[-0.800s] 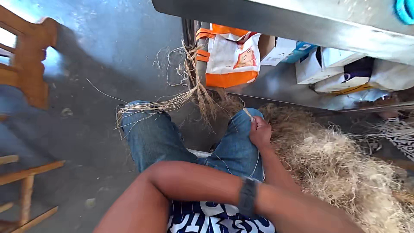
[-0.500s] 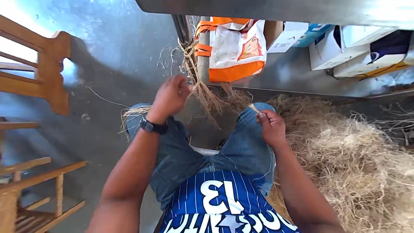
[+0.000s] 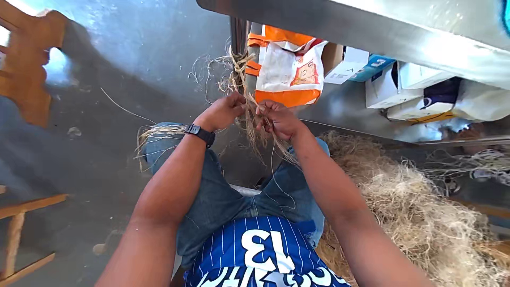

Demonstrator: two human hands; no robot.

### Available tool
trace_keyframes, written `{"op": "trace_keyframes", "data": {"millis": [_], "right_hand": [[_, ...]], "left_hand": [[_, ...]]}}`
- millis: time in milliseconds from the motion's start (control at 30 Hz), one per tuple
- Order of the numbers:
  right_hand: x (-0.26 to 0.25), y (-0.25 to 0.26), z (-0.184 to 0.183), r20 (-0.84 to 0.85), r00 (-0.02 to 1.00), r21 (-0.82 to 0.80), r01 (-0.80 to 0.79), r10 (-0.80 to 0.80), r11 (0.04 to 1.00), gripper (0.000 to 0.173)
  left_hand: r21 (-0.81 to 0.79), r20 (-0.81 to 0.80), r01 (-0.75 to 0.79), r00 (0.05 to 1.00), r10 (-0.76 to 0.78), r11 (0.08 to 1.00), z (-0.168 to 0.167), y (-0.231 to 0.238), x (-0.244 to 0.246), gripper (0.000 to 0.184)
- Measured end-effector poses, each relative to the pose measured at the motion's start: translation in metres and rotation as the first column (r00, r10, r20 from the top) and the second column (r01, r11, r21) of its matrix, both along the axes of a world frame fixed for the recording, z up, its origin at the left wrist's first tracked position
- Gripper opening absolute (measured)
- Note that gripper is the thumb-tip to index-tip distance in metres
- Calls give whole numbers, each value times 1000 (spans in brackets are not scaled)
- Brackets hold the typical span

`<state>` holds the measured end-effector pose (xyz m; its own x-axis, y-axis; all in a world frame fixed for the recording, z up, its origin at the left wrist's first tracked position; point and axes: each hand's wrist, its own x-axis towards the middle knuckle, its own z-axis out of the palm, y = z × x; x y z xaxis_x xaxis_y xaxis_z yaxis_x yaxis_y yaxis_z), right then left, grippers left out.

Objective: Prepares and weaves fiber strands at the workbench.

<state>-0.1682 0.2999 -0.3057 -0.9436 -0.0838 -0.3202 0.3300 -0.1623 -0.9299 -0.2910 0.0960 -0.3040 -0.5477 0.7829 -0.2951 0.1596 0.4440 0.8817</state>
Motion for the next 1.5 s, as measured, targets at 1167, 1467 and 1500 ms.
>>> {"op": "trace_keyframes", "data": {"millis": [1167, 1467, 1500], "right_hand": [[-3, 8, 29, -29, 995, 282, -81, 93, 956, 23], [-8, 8, 38, 7, 986, 382, -157, 167, 911, 25], [-8, 8, 38, -3, 986, 369, -152, 165, 917, 25]], "left_hand": [[69, 190, 42, 980, -55, 997, 12, 3, 7, 21], [173, 296, -50, 955, -4, 984, 9, 4, 3, 23], [198, 287, -45, 958, -14, 979, 7, 5, 2, 22]]}}
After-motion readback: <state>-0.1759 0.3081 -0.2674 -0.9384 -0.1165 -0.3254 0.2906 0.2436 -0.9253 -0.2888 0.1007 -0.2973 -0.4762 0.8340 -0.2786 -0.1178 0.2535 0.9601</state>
